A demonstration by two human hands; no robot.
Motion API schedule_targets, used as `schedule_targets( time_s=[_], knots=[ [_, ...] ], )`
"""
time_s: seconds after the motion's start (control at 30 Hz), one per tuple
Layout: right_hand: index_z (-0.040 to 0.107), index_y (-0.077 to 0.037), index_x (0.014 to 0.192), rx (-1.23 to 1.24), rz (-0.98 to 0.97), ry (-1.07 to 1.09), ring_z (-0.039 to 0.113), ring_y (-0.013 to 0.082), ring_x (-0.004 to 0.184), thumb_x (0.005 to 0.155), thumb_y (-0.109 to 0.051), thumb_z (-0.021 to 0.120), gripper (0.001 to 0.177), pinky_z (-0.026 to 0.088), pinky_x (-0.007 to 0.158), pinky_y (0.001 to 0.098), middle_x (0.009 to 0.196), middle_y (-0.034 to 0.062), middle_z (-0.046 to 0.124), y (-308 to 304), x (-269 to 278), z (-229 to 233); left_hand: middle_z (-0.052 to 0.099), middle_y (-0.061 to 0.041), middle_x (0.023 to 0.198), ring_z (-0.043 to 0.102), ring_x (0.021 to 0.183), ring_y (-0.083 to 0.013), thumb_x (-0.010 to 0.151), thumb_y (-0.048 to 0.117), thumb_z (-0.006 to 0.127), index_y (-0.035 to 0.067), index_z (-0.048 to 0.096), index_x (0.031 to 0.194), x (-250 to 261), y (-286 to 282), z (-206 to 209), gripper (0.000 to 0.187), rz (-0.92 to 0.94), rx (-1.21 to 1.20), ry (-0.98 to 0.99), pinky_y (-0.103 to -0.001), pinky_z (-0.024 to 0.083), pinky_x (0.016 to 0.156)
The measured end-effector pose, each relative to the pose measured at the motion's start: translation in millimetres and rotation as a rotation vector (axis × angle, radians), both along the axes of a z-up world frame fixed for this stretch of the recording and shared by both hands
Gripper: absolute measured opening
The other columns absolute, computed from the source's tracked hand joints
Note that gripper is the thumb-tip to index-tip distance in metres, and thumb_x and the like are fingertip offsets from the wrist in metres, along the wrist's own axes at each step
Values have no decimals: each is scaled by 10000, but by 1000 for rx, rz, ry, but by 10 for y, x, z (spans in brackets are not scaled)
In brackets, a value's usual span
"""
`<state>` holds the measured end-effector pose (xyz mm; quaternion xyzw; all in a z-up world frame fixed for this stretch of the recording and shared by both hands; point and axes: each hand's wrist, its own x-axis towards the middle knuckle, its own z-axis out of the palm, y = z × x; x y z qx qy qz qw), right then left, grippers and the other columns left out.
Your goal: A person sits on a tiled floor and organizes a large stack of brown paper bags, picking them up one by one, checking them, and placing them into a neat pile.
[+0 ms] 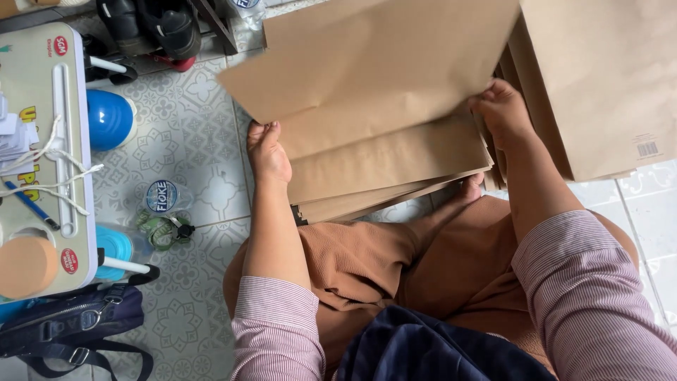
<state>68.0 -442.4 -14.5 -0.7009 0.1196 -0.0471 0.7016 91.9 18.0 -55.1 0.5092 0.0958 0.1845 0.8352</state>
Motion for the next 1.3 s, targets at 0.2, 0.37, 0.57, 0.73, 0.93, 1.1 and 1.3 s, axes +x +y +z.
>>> schedule_targets(
  time_s=[0.2,0.37,0.57,0.73,0.93,1.1,1.3],
  knots=[
    [620,-176,1049,28,6,28,657,71,1076,1034,-45,639,133,536,1020,217,1089,-29,687,-62,-53,373,633,3,1043,527,983,-120,913,23,627,122,669,1047,-135,94,216,171,-145,71,-27,-298,365,1013],
    [635,-141,1153,-93,8,214,665,107,1040,1055,-184,619,108,557,960,251,1102,11,691,-133,-125,488,580,-43,1254,440,1220,-206,929,218,558,186,673,1172,-24,210,-31,271,-195,529,296,-402,249,1082],
    [656,-94,1291,-246,9,469,676,156,992,1084,-369,586,351,588,880,295,1119,66,698,-200,-238,585,564,-93,1426,425,1386,-268,954,385,522,174,652,1332,38,355,-112,451,-233,1147,628,-481,188,1134],
    [659,-89,1305,-380,-48,469,682,133,957,1114,-346,552,337,607,827,272,1123,57,688,-174,-326,830,698,-121,1281,657,1162,-222,896,314,474,111,770,1161,-248,253,632,447,-76,325,689,-303,495,999],
    [610,13,1422,-658,184,480,692,436,1030,1003,-389,764,601,578,742,555,1214,315,678,65,-547,901,722,-46,863,698,810,-218,1032,496,553,166,750,1061,-325,521,179,386,-106,821,613,-399,573,559],
    [617,17,1415,-708,242,475,681,435,1051,1035,-311,730,514,587,780,541,1242,289,673,-134,-629,865,704,-158,939,713,674,-205,958,451,711,-35,589,1351,-662,509,445,637,-470,802,636,-308,575,486],
    [631,-141,1438,-757,92,250,626,322,1224,1053,-311,722,431,518,966,508,1386,211,618,44,-919,1155,653,-191,887,702,705,-258,840,172,817,-80,523,1401,-898,379,326,682,-496,923,526,-375,593,538]
  ],
)
